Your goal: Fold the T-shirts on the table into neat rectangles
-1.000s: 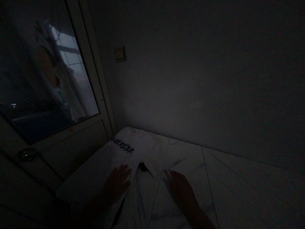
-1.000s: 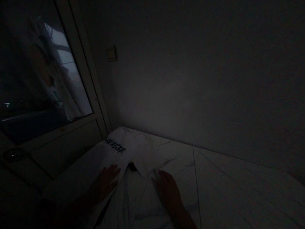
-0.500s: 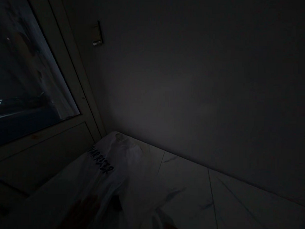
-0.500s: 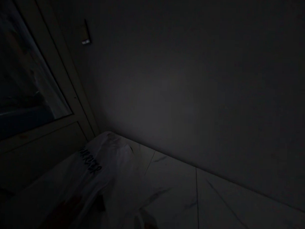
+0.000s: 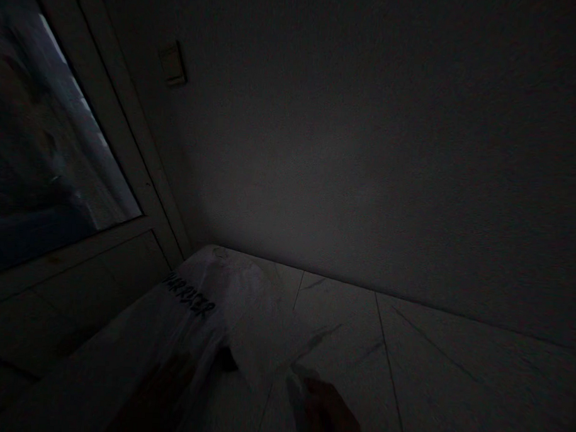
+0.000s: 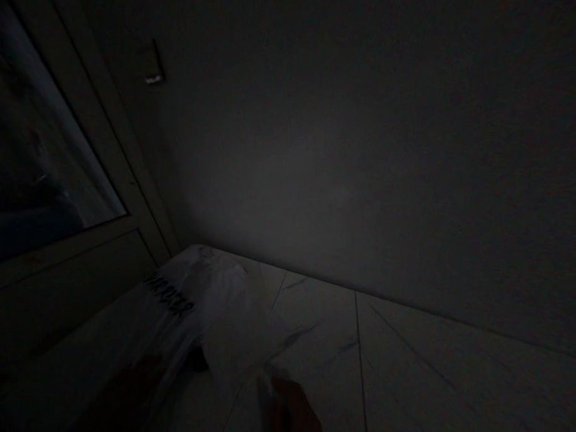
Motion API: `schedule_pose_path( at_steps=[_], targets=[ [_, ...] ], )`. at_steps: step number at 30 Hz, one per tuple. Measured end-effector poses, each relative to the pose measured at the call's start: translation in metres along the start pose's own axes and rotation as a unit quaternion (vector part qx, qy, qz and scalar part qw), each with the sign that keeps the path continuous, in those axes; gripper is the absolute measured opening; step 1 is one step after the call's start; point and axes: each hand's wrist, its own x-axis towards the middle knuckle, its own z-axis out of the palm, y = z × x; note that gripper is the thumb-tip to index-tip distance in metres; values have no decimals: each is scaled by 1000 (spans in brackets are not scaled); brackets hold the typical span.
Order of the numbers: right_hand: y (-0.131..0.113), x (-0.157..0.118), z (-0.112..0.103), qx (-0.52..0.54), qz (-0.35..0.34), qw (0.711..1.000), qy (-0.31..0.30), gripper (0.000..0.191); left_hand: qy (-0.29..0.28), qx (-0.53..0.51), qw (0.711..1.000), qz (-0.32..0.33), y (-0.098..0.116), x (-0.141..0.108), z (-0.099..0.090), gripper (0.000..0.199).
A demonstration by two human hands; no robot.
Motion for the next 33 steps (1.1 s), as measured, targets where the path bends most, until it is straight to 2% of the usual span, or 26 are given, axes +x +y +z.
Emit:
schedule_pose_path(
  at_steps=[2, 6, 8, 11, 20, 25, 28, 31, 33],
  targets=[
    [-21, 5, -9, -6, 10, 1000, 5, 48, -4, -17, 1000, -6, 5, 9, -7, 58],
    [-56, 9, -17, -28, 33, 999, 28, 58, 13, -76, 997, -23, 19, 30, -39, 47],
    [-64, 9, -16, -39, 35, 998, 31, 59, 22, -96, 995, -23, 24, 37, -52, 45],
    [-66, 7, -13, -58, 33, 997, 42, 61, 26, -100, 994, -32, 28, 42, -61, 44],
    [-68, 4, -10, -90, 8, 994, 66, 60, 47, -110, 992, -45, 33, 43, -63, 41],
    [-74, -1, -11, -75, 19, 995, 63, 59, 19, -117, 991, -53, 38, 43, -72, 41],
    [-68, 0, -12, -67, 36, 996, 44, 56, 18, -108, 993, -53, 38, 41, -69, 42],
    [-60, 17, -12, -46, 45, 998, 19, 57, 33, -98, 994, -47, 38, 38, -61, 42],
    [-61, 41, -9, -35, 44, 998, 6, 62, 46, -88, 994, -40, 37, 36, -57, 43]
  ],
)
